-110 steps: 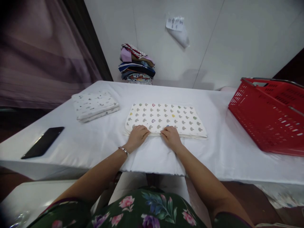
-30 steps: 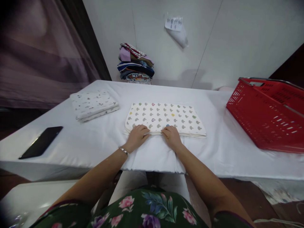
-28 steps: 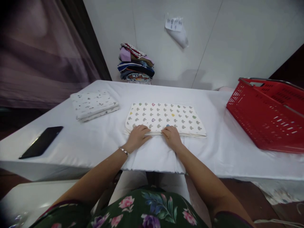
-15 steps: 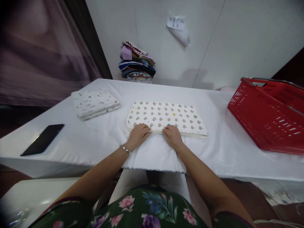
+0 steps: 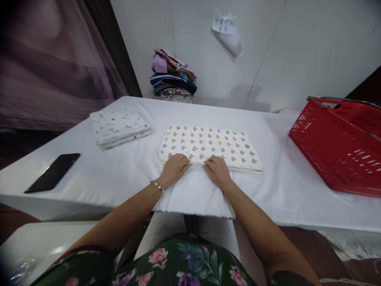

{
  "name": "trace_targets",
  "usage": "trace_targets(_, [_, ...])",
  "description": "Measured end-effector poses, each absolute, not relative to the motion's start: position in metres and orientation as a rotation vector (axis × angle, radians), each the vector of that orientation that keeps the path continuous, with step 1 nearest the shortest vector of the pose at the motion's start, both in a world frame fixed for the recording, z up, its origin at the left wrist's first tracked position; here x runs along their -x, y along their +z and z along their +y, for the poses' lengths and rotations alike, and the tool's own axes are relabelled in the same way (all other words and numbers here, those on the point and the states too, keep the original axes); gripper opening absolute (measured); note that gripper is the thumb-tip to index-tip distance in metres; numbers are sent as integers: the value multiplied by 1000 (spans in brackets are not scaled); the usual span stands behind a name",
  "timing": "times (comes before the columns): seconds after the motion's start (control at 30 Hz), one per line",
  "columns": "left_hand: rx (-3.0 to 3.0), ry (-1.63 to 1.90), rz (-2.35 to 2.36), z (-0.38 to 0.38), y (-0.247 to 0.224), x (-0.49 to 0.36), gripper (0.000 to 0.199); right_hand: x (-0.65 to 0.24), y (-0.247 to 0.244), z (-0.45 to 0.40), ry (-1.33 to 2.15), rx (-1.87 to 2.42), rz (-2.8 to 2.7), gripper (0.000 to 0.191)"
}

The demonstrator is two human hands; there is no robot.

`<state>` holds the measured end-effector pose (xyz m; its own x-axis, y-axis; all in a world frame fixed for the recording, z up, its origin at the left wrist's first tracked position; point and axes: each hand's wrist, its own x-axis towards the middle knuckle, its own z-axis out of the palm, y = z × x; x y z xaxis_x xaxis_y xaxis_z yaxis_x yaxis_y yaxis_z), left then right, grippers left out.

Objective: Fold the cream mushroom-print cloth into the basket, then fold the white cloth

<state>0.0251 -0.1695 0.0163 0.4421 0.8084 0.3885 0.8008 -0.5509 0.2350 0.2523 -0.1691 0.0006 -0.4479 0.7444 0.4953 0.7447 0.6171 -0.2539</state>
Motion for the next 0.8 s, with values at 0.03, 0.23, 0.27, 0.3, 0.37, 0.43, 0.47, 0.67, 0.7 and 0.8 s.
trace_targets(0.03, [-2655,726,1474,-170,16,-25,16,-252,0,-169,-7,1167,-2267,26])
trace_targets(0.23, [-2674,709,1457,-170,15,-24,19,-251,0,-169,-62,1197,-2294,25])
trace_targets(0.27, [-2681,703,1463,-170,15,-24,18,-251,0,-168,-73,1197,-2301,24])
trace_targets(0.3, [-2691,700,1473,-170,16,-25,17,-251,0,-168,-87,1195,-2302,24])
trace_targets(0.37, [-2727,711,1500,-169,18,-26,19,-251,1,-168,-128,1192,-2280,25])
trace_targets(0.43, [-2774,721,1532,-168,19,-27,21,-250,0,-167,-175,1195,-2254,25])
trace_targets(0.47, [-2794,709,1550,-167,20,-27,22,-250,0,-167,-192,1200,-2255,25])
trace_targets(0.67, [-2852,568,1551,-169,19,-28,17,-247,2,-169,-230,1208,-2345,23])
trace_targets(0.7, [-2863,572,1530,-170,18,-27,16,-247,2,-169,-238,1206,-2347,23])
trace_targets(0.8, [-2876,603,1507,-174,18,-25,14,-247,2,-170,-260,1199,-2349,22])
